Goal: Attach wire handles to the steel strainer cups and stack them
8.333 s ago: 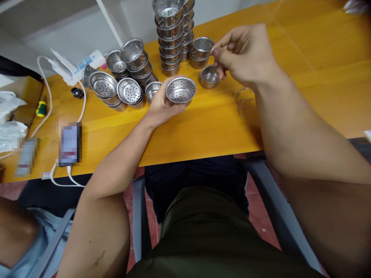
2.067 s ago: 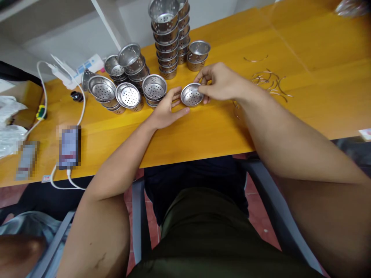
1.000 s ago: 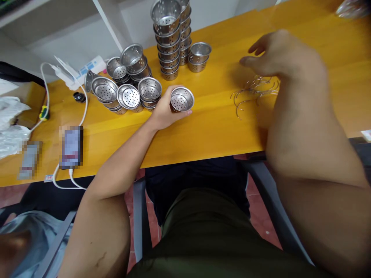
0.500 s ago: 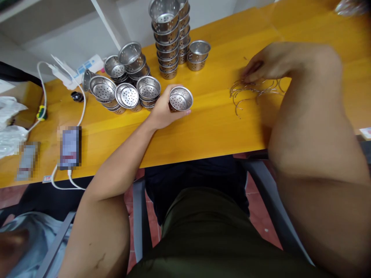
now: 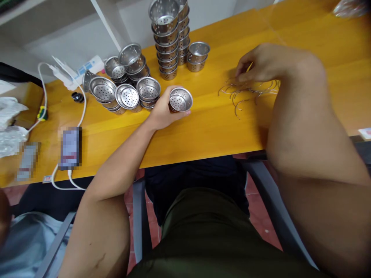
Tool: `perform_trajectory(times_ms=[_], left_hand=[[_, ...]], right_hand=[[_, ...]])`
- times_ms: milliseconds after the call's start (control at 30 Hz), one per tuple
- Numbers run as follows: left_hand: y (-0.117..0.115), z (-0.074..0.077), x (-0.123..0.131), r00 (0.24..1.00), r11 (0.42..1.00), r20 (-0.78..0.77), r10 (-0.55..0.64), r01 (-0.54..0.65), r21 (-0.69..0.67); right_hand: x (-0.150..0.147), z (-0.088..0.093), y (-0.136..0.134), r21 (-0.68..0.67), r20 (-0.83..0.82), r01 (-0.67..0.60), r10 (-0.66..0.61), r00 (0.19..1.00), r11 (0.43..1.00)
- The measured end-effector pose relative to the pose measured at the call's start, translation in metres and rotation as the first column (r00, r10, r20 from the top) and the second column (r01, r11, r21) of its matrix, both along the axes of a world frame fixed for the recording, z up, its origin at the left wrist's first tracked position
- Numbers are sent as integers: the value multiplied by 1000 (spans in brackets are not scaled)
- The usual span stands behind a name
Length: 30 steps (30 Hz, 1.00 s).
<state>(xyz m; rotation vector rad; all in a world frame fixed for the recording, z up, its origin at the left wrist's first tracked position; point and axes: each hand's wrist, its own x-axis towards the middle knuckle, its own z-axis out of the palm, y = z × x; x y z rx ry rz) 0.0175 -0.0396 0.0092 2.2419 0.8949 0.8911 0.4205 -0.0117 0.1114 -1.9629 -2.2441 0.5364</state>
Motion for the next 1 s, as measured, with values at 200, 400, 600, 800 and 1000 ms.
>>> perform_trajectory(times_ms=[200, 400, 600, 800, 1000], left_hand=[[4, -5, -2, 1000, 1000, 19, 12, -13, 25], [10, -17, 1, 996, 998, 91, 14, -8, -67], [8, -12, 1, 983, 992, 178, -33, 54, -111], [19, -23, -4, 945, 985, 308, -111, 145, -90], [27, -28, -5, 954, 995, 293, -63, 83, -54]], right_hand=[[-25, 15, -25, 135, -306, 52, -8, 952, 989], [-54, 19, -40, 225, -608, 80, 76, 790, 971], [-99, 14, -55, 174, -653, -51, 155, 741, 983], [-111, -18, -35, 363, -515, -249, 416, 749, 898], [-103, -26, -24, 425, -576, -232, 459, 676, 875]])
